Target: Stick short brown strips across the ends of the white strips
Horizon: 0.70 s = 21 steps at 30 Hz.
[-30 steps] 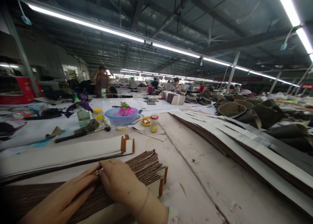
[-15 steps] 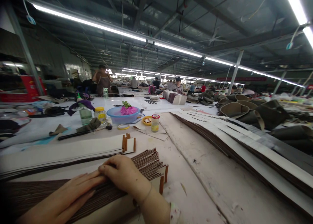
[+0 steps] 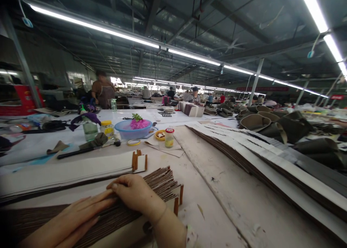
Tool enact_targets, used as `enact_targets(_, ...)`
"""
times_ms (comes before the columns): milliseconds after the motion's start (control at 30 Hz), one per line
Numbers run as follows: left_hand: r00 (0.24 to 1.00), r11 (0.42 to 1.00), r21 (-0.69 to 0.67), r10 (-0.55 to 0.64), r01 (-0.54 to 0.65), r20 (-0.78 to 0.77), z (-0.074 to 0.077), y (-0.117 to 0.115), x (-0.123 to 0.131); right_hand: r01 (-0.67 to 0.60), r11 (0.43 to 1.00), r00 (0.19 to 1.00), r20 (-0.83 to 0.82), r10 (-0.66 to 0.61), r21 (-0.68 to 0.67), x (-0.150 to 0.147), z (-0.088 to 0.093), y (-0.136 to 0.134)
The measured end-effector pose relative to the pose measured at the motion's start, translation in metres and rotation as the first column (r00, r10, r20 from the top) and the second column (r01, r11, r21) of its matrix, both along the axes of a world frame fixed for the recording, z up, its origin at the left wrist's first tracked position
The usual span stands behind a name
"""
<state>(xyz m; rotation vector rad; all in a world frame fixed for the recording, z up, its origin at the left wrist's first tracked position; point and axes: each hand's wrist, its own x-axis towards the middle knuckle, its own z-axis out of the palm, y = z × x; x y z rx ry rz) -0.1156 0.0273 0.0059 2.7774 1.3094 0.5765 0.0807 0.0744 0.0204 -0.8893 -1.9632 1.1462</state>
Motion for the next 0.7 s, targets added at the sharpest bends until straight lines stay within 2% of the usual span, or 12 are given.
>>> enact_targets(167, 1.000, 1.000, 0.005, 0.011, -0.011, 0.017, -0.005, 0.001, -0.004, 0.036, 0.999, 0.999, 0.022, -0.036, 0.012, 0.001, 0.004, -0.004)
enact_targets(300, 0.999, 0.999, 0.037, 0.022, -0.020, -0.037, -0.009, 0.002, -0.006, 0.027, 0.999, 0.999, 0.025, -0.028, 0.031, 0.001, 0.005, -0.006)
enact_targets(500, 0.999, 0.998, 0.058, 0.027, -0.026, -0.019, -0.004, -0.002, 0.001, -0.011, 0.999, 0.999, -0.035, 0.012, 0.035, 0.001, -0.002, -0.002)
enact_targets(633, 0.995, 0.997, 0.063, 0.046, -0.052, 0.085, -0.001, -0.003, 0.005, 0.015, 1.000, 0.999, -0.043, -0.014, 0.020, 0.001, -0.002, -0.001)
enact_targets(700, 0.997, 0.999, 0.029, 0.039, -0.041, 0.060, 0.002, -0.002, 0.004, 0.030, 0.999, 0.998, -0.047, -0.029, 0.021, 0.001, -0.001, -0.002)
